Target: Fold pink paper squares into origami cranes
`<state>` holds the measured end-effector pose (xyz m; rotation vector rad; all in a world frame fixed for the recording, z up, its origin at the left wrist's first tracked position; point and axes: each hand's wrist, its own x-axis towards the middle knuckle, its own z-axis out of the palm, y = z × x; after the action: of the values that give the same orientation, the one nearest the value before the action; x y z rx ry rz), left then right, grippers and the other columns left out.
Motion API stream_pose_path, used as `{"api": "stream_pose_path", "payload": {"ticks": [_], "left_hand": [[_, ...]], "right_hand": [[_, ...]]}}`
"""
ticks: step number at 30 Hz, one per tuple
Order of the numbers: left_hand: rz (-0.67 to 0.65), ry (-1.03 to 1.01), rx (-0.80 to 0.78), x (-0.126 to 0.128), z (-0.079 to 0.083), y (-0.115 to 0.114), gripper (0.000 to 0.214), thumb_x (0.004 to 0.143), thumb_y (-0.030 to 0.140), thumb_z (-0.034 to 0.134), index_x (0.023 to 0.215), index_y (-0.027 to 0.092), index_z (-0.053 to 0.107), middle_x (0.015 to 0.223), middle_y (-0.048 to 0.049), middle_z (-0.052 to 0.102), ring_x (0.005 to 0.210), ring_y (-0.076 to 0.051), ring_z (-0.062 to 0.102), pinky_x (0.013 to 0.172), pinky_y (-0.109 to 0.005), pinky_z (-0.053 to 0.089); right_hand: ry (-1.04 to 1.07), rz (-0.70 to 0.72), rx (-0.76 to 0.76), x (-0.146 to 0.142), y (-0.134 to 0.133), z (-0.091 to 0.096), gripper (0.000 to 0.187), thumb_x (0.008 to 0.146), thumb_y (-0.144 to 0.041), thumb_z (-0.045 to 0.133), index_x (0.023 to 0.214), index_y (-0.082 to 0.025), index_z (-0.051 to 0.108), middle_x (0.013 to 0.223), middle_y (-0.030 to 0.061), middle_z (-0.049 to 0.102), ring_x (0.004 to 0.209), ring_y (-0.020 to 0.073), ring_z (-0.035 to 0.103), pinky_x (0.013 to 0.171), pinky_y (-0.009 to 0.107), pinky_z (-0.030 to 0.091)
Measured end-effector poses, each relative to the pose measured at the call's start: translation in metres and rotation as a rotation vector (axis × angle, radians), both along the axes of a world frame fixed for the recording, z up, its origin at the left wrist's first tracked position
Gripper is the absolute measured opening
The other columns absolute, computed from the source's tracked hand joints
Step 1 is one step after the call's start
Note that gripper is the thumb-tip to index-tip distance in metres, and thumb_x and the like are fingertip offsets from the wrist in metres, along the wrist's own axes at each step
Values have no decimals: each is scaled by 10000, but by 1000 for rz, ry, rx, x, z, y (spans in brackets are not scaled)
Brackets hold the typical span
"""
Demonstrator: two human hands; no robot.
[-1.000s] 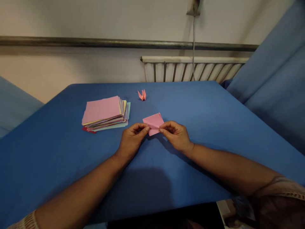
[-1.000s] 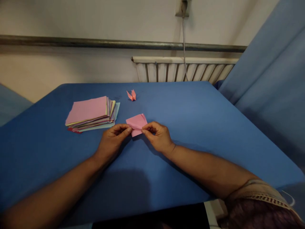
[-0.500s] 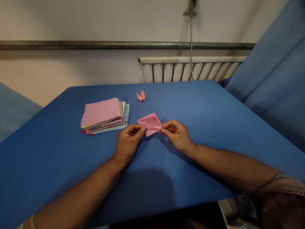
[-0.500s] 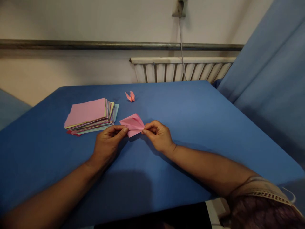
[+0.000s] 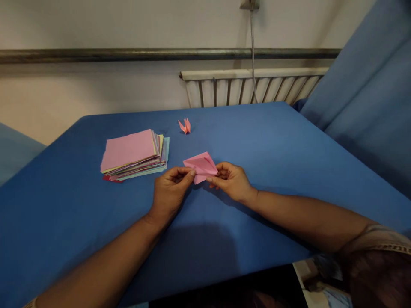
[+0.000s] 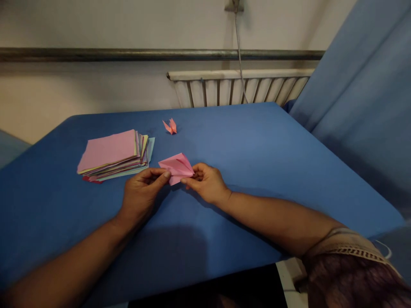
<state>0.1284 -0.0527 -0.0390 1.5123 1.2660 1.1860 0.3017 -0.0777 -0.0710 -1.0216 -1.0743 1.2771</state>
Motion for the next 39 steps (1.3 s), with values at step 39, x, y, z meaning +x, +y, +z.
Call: {"api": "stream_pose_path", "payload": {"ticks": [39], "left_hand": [[20, -46, -79, 5, 0, -4, 179, 694, 279, 783, 672, 159, 651, 633, 25, 644, 567, -78, 549, 565, -186, 423]], "right_hand": [[110, 172, -245, 10, 1, 9, 349, 700, -408, 822, 734, -168, 571, 632, 2, 703, 488, 102, 642, 466, 211, 512]]}}
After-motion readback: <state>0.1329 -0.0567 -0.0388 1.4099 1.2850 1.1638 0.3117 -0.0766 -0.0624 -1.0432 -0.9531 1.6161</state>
